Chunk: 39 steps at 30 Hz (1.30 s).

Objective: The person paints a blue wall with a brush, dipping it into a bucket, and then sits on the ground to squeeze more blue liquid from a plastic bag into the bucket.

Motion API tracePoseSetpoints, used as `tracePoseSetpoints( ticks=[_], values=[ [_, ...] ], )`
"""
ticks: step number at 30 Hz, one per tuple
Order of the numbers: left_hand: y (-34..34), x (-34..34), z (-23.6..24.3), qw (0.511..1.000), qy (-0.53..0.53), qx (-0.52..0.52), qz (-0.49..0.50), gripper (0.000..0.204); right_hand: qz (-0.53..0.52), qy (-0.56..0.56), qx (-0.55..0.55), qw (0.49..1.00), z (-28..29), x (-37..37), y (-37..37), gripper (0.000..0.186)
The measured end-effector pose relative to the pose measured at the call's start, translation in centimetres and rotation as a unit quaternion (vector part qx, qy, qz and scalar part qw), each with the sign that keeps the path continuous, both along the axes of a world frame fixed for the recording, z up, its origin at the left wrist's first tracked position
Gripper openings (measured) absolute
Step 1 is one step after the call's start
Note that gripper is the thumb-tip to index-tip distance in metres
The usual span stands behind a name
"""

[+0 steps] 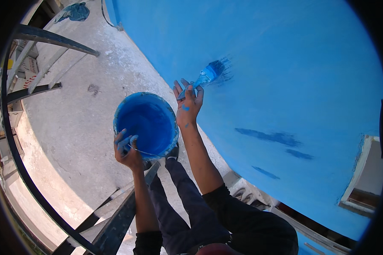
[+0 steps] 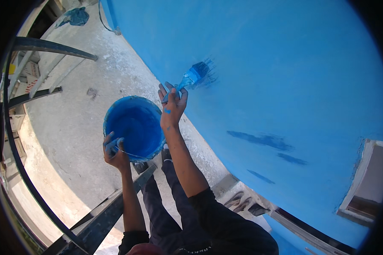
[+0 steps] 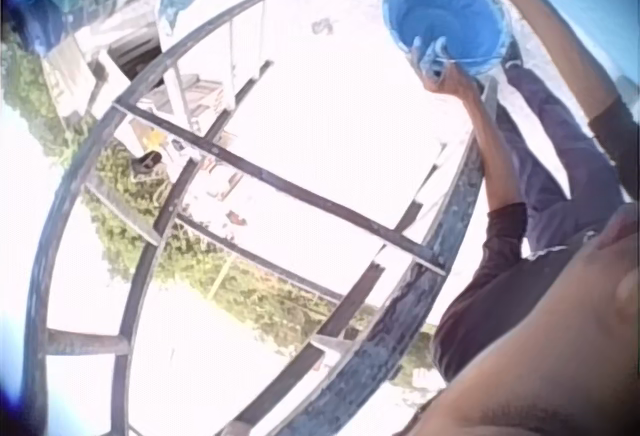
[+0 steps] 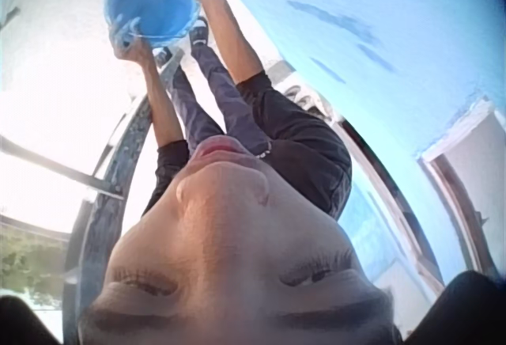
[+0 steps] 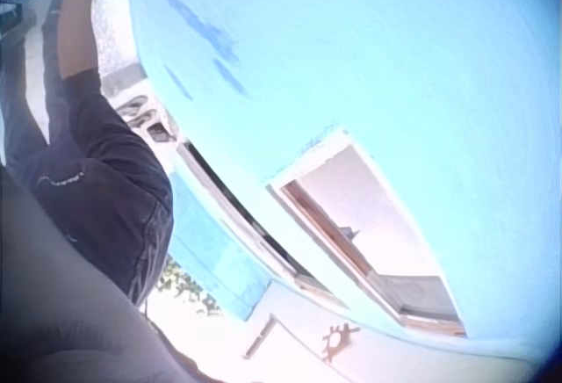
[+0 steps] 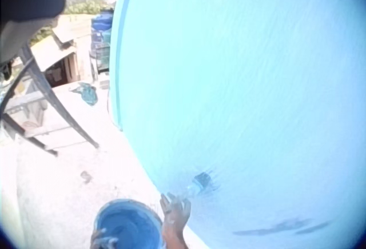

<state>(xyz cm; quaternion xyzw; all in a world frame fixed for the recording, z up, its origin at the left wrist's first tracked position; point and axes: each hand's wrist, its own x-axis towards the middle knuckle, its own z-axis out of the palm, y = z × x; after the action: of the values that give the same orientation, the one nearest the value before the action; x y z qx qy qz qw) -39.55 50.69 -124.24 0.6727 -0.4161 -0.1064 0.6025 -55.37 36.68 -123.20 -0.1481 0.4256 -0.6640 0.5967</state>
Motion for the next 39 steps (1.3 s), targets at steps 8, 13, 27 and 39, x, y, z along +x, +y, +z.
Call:
tracePoseSetpoints(
  ticks=[8,13,27,39],
  values=[
    [0.3,0.7,-0.4,1.0,-0.004,0.0,0.003,0.015,-0.06,-0.022,0.015,0.998,-2.0,0.0,-0.8,0.053],
    [0.3,0.5,-0.9,1.0,0.009,-0.003,0.011,0.016,-0.069,-0.187,0.135,0.971,-8.1,-0.7,-1.1,0.04],
    [0.5,1.1,-0.9,1.0,0.004,-0.013,0.011,0.015,-0.071,0.054,-0.061,0.994,0.4,0.6,-0.9,0.074],
    [0.4,1.2,-1.1,1.0,0.002,-0.01,0.015,0.017,-0.003,-0.106,0.17,0.98,-8.7,0.3,-2.5,0.039]
  ],
)
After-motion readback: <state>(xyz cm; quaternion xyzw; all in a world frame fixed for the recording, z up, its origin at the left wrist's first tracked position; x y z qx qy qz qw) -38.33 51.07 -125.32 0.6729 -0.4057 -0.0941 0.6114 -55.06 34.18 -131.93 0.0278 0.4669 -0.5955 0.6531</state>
